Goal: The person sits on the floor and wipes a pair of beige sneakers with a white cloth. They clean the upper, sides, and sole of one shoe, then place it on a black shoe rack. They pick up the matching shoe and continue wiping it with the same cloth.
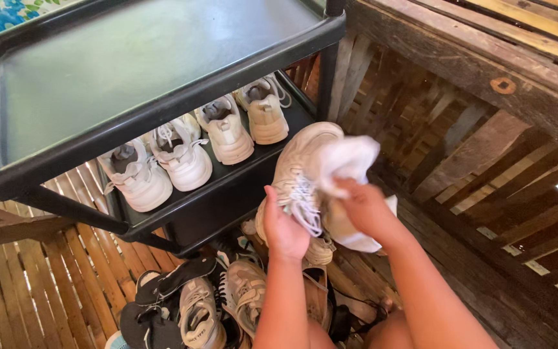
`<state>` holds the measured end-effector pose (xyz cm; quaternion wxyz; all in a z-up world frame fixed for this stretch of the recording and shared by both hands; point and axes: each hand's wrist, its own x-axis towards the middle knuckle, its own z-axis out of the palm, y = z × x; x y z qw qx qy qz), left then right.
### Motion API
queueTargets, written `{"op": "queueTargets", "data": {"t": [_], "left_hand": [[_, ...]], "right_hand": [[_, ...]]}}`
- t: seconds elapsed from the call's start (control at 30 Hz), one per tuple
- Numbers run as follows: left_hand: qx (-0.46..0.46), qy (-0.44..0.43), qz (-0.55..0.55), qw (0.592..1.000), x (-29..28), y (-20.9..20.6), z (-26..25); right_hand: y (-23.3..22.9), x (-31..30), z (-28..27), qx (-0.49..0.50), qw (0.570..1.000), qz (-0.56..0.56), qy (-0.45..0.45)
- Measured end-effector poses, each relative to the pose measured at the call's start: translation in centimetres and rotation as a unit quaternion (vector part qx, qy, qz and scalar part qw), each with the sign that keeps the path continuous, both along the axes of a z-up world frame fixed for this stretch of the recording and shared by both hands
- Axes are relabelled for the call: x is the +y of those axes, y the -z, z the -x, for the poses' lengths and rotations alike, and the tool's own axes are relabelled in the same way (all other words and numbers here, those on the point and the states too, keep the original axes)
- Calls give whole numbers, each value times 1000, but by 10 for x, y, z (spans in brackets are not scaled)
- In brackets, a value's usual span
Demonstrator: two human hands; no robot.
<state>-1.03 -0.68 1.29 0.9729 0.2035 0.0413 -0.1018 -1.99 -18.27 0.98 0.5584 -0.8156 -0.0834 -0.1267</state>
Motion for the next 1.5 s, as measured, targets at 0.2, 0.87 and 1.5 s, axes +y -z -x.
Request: {"op": "queueTargets", "data": {"t": [0.2, 0.87, 1.5], "left_hand": [[-12, 2, 87, 996, 8, -3, -3], [-62, 72, 333, 938, 6, -40, 16], [-47, 153, -192, 968, 3, -42, 17]], "right_hand": [[35, -2, -6, 171, 984, 34, -29], [62, -14, -12, 400, 894, -161, -119], [52, -17, -3, 393, 848, -333, -123]]}}
